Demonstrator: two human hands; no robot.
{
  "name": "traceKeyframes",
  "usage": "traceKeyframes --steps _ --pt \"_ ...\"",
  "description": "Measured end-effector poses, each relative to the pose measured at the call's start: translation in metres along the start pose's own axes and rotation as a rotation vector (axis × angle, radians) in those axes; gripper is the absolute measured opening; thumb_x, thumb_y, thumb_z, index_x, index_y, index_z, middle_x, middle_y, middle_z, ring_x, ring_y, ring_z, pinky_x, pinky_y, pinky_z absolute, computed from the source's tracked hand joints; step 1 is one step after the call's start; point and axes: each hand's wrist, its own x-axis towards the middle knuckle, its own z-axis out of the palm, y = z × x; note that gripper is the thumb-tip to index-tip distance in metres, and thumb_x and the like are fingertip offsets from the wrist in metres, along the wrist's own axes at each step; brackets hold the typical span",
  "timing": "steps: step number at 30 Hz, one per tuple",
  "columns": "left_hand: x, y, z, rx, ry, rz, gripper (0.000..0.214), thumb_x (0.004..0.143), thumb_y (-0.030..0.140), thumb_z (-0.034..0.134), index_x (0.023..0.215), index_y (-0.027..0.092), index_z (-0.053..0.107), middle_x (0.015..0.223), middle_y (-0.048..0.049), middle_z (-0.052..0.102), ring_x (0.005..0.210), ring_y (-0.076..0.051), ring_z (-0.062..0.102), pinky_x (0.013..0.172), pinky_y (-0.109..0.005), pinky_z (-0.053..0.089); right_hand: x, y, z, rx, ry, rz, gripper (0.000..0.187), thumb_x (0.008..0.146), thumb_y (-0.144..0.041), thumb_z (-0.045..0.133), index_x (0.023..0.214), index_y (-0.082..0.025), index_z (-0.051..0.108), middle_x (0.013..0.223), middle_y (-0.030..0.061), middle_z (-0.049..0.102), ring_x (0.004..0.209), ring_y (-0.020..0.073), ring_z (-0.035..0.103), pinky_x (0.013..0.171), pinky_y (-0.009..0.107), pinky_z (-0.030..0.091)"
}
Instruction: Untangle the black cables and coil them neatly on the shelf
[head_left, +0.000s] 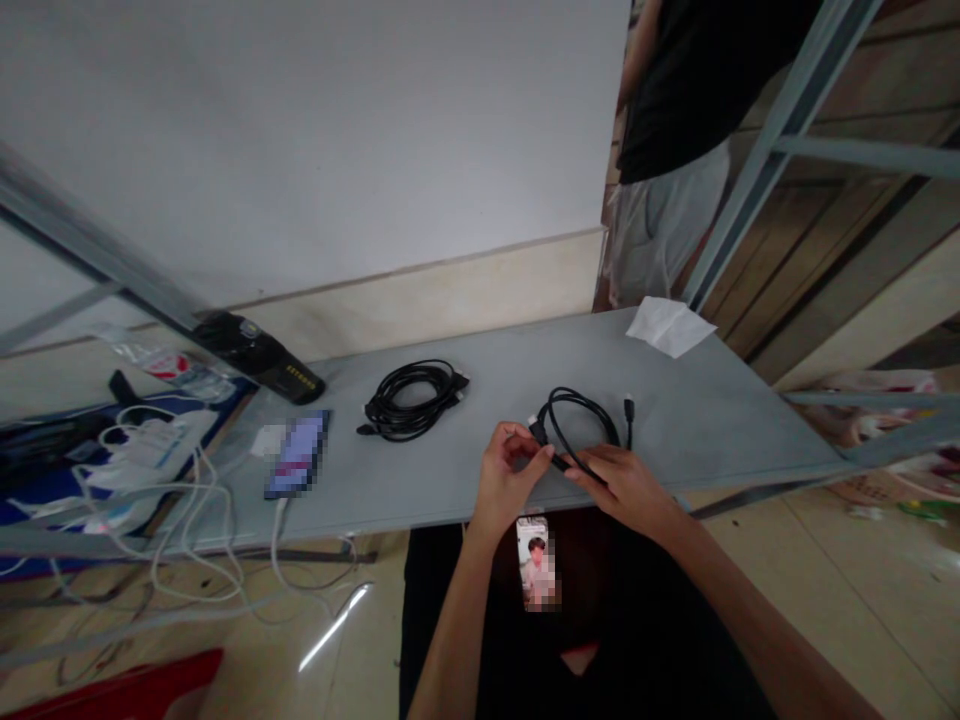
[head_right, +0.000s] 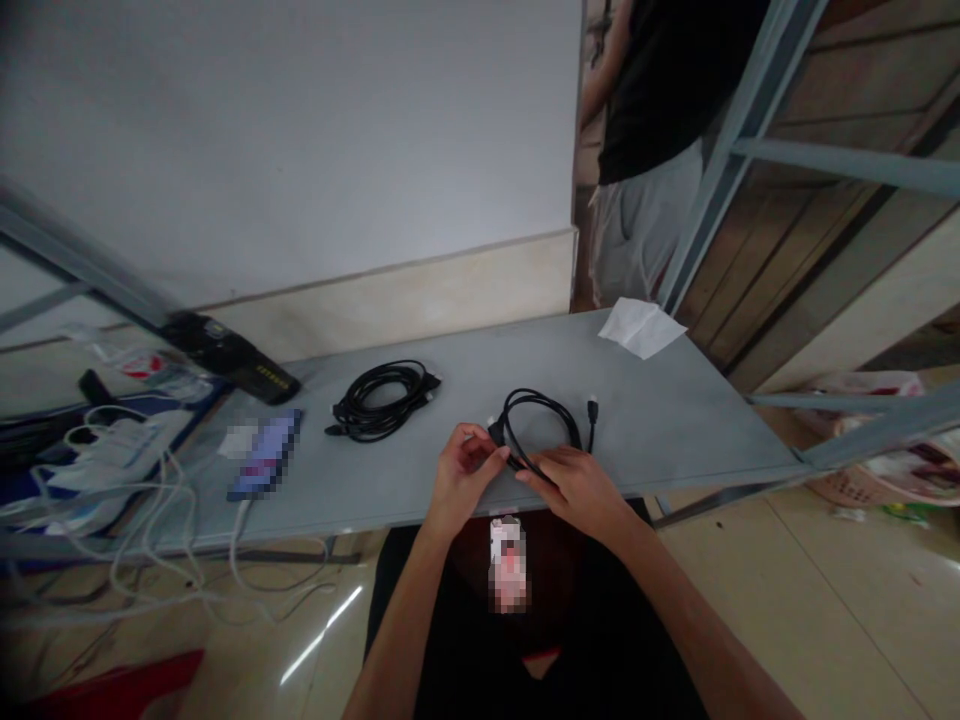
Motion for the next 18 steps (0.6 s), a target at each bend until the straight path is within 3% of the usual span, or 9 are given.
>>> traceKeyframes --steps 3,6,9,14,18 --pt "0.001 -0.002 -0.002 -0.035 0.027 -0.004 0.051 0.086 0.054 0.093 0.115 0.028 0.060 0.080 0.0022 0.070 0.075 -0.018 0.067 0.077 -0.033 0.053 -0.001 -0.004 -0.002 0.069 0.047 0.022 0.034 0.118 -0.043 0.048 0.118 -0.025 0.077 0.108 0.0111 0.084 0.096 0.0274 0.081 0.088 0.040 0.064" --pt "0.001 -0.003 -0.003 -0.052 0.044 -0.007 0.058 0.088 0.055 0.091 0.131 0.027 0.064 0.082 0.0015 0.071 0.078 -0.018 0.068 0.079 -0.033 0.053 -0.001 -0.010 -0.005 0.123 0.086 0.044 0.035 0.119 -0.042 0.047 0.113 -0.024 0.076 0.090 0.0072 0.080 0.087 0.0257 0.079 0.083 0.038 0.063" --pt "0.002 -0.005 -0.003 -0.057 0.059 0.001 0.058 0.087 0.057 0.091 0.131 0.025 0.070 0.084 0.0000 0.072 0.081 -0.018 0.069 0.080 -0.032 0.054 -0.002 -0.015 -0.004 0.151 0.102 0.057 0.034 0.118 -0.042 0.047 0.110 -0.025 0.075 0.082 0.0043 0.075 0.083 0.0254 0.077 0.080 0.038 0.063" --pt "0.001 -0.006 -0.003 -0.036 0.070 -0.003 0.057 0.083 0.052 0.097 0.128 0.024 0.075 0.093 -0.0024 0.077 0.085 -0.019 0.071 0.082 -0.032 0.058 -0.004 -0.020 0.001 0.154 0.070 0.051 0.032 0.117 -0.040 0.049 0.109 -0.026 0.076 0.088 0.0056 0.077 0.087 0.0265 0.078 0.083 0.040 0.064" --pt "0.000 -0.007 -0.003 -0.085 0.066 -0.019 0.055 0.088 0.053 0.092 0.132 0.024 0.074 0.103 -0.0063 0.082 0.097 -0.023 0.079 0.092 -0.037 0.062 -0.006 -0.022 0.003 0.116 0.062 0.048 0.034 0.117 -0.038 0.047 0.116 -0.025 0.079 0.101 0.0093 0.081 0.099 0.0286 0.079 0.092 0.043 0.065"
